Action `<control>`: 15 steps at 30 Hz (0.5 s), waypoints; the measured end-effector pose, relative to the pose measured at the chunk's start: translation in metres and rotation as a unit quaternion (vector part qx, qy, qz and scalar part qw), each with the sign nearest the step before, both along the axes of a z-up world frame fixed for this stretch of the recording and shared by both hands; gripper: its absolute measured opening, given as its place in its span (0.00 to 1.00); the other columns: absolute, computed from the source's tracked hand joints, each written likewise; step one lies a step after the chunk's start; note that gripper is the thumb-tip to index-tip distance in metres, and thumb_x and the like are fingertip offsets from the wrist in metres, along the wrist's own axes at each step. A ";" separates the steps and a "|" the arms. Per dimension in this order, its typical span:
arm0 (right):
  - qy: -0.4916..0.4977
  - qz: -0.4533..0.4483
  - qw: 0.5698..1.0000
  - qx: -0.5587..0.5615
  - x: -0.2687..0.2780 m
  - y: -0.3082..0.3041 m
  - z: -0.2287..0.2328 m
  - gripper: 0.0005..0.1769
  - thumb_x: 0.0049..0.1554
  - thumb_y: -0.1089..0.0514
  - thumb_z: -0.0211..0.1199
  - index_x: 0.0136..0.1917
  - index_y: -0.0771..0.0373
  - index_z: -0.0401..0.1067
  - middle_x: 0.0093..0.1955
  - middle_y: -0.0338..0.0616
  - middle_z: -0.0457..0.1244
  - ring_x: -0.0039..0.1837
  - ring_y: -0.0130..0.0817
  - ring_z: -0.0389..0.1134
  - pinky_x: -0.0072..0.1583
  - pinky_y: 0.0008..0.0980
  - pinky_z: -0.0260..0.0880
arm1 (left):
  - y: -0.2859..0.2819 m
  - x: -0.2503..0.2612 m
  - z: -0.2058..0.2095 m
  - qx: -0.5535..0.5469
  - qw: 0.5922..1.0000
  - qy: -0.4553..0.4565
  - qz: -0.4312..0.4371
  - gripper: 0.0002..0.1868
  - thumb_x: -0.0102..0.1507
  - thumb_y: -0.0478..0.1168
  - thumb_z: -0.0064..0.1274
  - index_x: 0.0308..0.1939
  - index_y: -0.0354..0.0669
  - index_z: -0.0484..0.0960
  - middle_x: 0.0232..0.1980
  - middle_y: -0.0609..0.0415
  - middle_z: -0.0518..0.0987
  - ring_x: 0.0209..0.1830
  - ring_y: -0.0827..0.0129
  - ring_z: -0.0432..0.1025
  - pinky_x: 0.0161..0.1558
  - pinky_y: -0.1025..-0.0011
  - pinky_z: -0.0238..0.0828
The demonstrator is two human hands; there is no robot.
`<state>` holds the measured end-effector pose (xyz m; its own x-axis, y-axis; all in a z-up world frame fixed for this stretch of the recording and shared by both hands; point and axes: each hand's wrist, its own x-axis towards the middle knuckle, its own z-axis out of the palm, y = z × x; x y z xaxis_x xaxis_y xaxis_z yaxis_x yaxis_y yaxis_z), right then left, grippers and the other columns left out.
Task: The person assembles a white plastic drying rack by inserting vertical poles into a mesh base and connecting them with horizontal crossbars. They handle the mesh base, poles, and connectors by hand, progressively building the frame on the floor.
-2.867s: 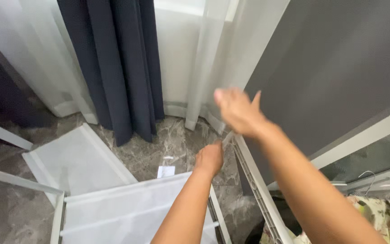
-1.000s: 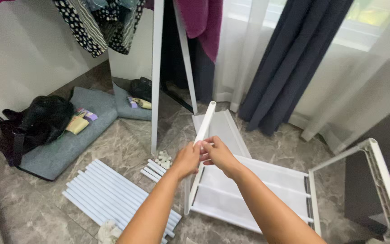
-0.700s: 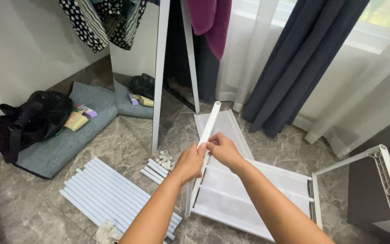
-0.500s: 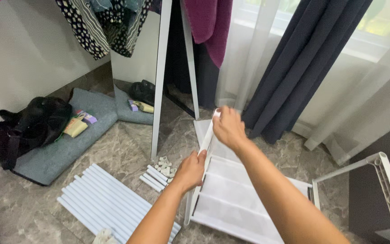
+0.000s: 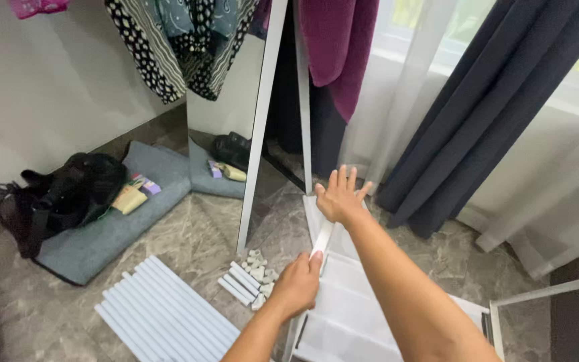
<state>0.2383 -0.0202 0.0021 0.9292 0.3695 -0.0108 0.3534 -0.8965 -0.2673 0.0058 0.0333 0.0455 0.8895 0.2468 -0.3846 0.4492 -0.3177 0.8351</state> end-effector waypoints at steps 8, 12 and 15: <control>0.001 0.017 1.000 0.001 0.023 -0.003 -0.027 0.44 0.65 0.37 0.40 0.82 0.70 0.39 0.86 0.57 0.31 0.85 0.58 0.28 0.78 0.68 0.28 | 0.008 0.011 -0.010 0.001 1.000 -0.002 -0.004 0.30 0.71 0.59 0.31 0.47 0.34 0.74 0.32 0.39 0.81 0.22 0.55 0.77 0.36 0.57 0.77; 0.035 0.007 0.999 0.013 -0.003 -0.010 -0.022 0.44 0.64 0.37 0.42 0.83 0.63 0.38 0.87 0.54 0.28 0.86 0.58 0.27 0.76 0.71 0.30 | 0.006 0.005 -0.022 0.023 0.999 -0.022 -0.006 0.30 0.71 0.60 0.30 0.48 0.36 0.76 0.33 0.38 0.81 0.26 0.52 0.79 0.42 0.55 0.75; 0.010 0.032 0.998 0.056 -0.058 -0.024 -0.027 0.45 0.63 0.37 0.44 0.83 0.63 0.38 0.87 0.56 0.27 0.86 0.58 0.26 0.75 0.72 0.30 | 0.005 0.004 -0.053 -0.004 0.999 -0.030 0.011 0.30 0.70 0.59 0.28 0.51 0.37 0.77 0.37 0.39 0.82 0.34 0.51 0.80 0.47 0.54 0.74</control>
<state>0.1800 -0.0445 -0.0252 0.9038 0.4276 0.0159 0.4022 -0.8362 -0.3728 0.0095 0.0387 -0.0072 0.9052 0.2640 -0.3332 0.4054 -0.3004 0.8634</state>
